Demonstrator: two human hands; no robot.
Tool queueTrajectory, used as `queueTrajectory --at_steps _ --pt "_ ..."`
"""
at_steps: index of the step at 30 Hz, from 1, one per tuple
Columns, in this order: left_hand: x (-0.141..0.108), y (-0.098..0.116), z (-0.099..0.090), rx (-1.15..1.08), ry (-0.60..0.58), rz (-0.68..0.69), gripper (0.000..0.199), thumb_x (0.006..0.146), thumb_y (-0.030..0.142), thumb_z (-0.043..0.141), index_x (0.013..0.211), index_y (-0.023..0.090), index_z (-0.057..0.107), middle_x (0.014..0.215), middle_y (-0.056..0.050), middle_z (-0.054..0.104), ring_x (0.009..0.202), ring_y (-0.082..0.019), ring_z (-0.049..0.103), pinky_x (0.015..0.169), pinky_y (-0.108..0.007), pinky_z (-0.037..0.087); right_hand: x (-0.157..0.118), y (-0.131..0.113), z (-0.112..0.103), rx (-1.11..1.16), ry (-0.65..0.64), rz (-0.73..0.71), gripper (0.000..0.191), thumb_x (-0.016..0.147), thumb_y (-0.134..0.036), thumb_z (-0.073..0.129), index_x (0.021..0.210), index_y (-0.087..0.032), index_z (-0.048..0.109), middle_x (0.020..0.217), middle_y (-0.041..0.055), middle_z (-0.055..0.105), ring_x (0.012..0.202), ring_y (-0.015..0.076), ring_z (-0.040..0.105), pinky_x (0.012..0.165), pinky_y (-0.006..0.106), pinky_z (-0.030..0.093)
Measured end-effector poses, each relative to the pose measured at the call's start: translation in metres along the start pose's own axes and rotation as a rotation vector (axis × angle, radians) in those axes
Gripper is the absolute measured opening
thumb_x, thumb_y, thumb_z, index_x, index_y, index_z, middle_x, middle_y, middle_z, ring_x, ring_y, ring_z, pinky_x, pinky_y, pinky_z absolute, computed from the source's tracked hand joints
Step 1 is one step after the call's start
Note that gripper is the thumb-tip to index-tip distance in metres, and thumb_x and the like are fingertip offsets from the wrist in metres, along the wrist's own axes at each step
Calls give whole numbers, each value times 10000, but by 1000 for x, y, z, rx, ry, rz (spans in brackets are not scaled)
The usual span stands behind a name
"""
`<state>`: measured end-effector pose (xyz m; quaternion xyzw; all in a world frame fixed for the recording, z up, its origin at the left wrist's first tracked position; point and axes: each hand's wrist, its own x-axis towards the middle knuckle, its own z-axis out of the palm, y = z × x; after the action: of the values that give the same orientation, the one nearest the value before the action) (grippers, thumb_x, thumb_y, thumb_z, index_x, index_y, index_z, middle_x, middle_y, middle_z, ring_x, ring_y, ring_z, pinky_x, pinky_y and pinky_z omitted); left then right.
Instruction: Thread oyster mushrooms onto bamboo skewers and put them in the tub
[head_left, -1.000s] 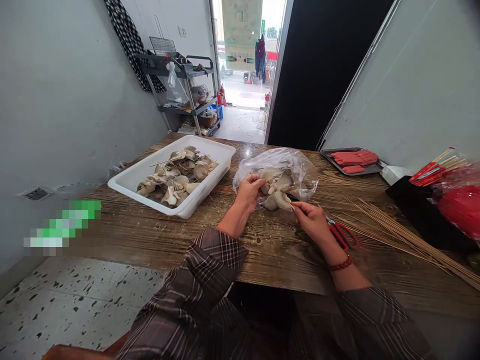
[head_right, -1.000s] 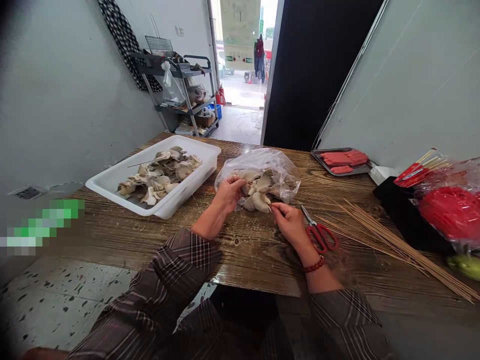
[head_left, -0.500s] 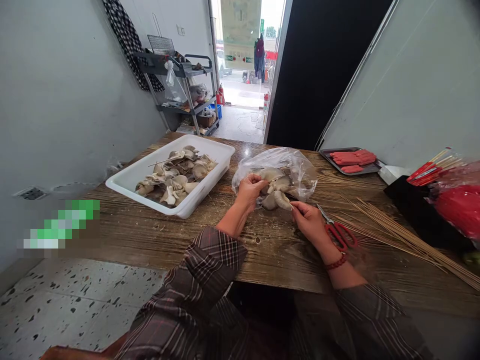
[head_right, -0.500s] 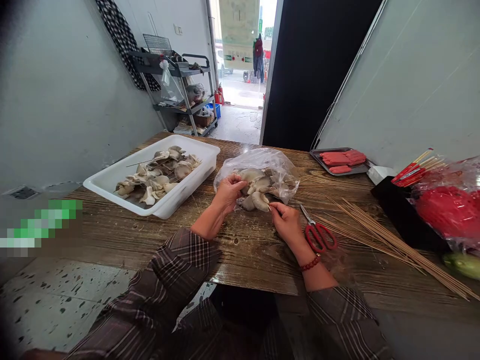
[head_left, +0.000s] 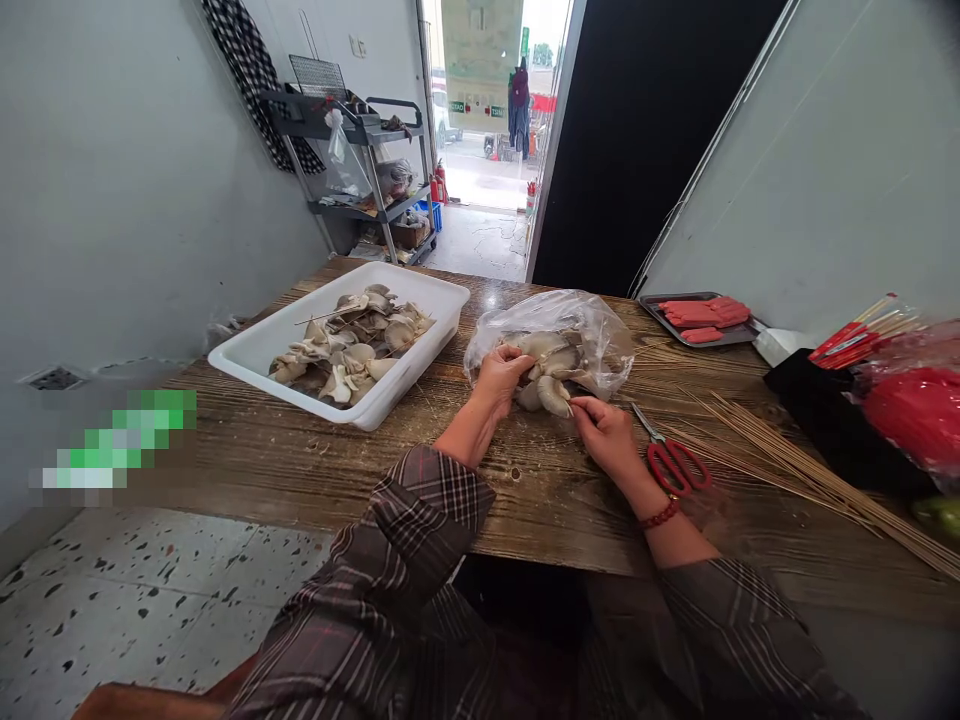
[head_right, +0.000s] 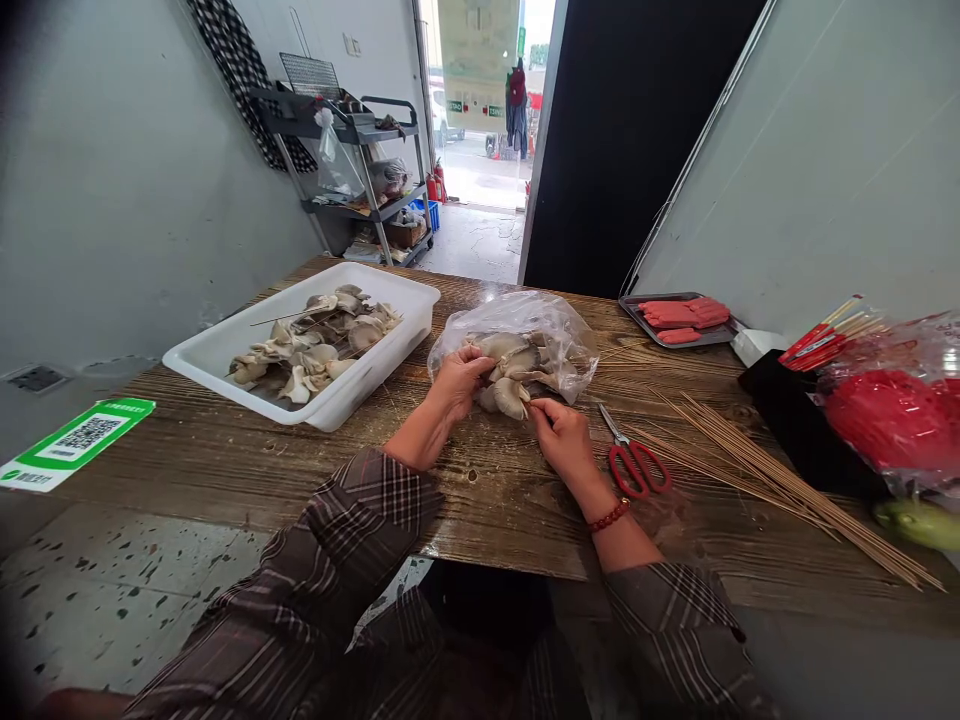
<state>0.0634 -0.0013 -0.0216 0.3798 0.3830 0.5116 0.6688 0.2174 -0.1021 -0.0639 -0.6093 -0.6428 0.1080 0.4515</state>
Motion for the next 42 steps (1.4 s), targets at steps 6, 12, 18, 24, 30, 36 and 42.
queueTrajectory --at_steps 6,12,18,24,30,36,42 --pt "2 -1 -2 -98 -118 14 325 574 287 796 779 165 576 628 30 603 500 -81 521 459 -205 370 2 -5 -4 44 -20 26 322 886 -391 507 871 -171 741 535 -3 626 509 157 569 553 263 427" --pt "3 -2 -5 -130 -158 -51 378 543 347 865 744 129 633 638 1 624 536 -87 540 515 -224 432 1 -8 -4 40 -4 20 327 901 -401 506 890 -177 744 605 17 668 555 163 589 589 272 442" --pt "1 -2 -6 -153 -166 -34 392 497 335 892 719 115 656 605 -2 635 499 -87 539 483 -220 413 -1 -6 -6 82 -55 82 351 893 -440 523 919 -172 748 576 7 639 490 148 557 528 266 430" --pt "6 -1 -8 -210 -132 -2 377 526 335 884 735 121 655 615 0 637 526 -96 562 525 -231 442 -2 -2 -8 125 -87 134 356 881 -427 544 1005 -169 756 570 8 643 456 145 546 490 267 432" --pt "6 -5 -7 -204 -121 1 362 530 342 877 685 125 633 600 4 621 520 -89 542 526 -228 425 -1 -5 -5 24 17 39 340 898 -411 532 967 -178 770 832 81 770 750 236 704 722 359 532" --pt "6 -5 -7 -183 -98 3 343 545 346 868 674 130 634 605 2 621 516 -86 526 514 -222 402 -4 -9 -1 10 30 -1 345 928 -406 509 1009 -195 770 1012 105 771 918 261 724 837 401 550" --pt "6 -5 -7 -175 -87 33 352 527 366 865 671 131 645 607 -3 623 533 -95 529 524 -229 404 -2 -9 4 -10 71 -14 349 918 -408 517 994 -184 773 1007 119 770 901 268 729 836 411 555"
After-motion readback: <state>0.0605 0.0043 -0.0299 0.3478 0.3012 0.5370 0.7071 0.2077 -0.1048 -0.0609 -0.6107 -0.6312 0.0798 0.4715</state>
